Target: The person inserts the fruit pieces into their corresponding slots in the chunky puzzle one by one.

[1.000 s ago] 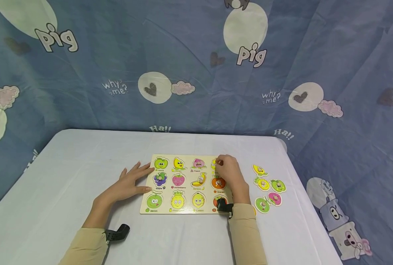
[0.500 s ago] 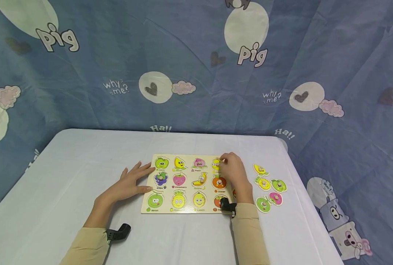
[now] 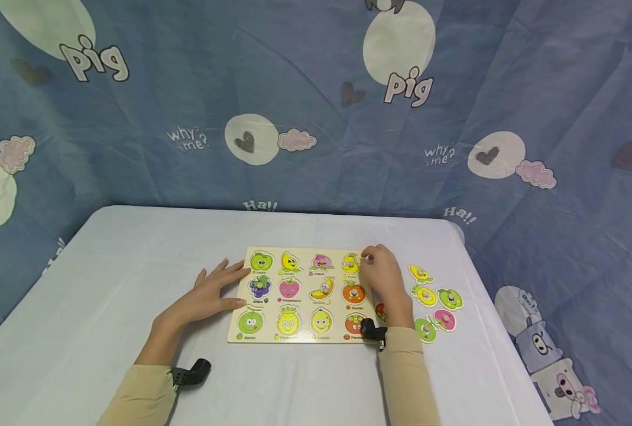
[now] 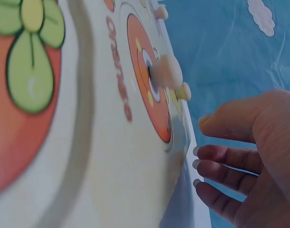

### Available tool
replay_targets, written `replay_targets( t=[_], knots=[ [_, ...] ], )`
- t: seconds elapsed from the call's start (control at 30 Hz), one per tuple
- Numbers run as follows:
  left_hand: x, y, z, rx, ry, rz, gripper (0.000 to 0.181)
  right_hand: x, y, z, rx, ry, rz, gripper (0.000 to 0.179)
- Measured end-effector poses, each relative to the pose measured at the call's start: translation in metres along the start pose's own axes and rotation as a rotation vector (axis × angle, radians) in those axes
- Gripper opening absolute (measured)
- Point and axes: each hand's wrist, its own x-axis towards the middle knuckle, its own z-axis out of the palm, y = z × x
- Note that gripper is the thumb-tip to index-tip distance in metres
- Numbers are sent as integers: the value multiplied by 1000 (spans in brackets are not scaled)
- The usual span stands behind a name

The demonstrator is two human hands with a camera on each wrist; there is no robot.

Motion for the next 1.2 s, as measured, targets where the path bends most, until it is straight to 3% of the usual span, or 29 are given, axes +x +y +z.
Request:
replay_targets(
  t=[0.47, 1.2],
  knots=[
    [2, 1, 1, -5, -14, -3, 79, -3, 12, -8, -6, -2, 48, 27],
    [1, -5, -2, -9, -20, 21, 78, -6, 36, -30, -29, 75, 142, 27]
  ],
)
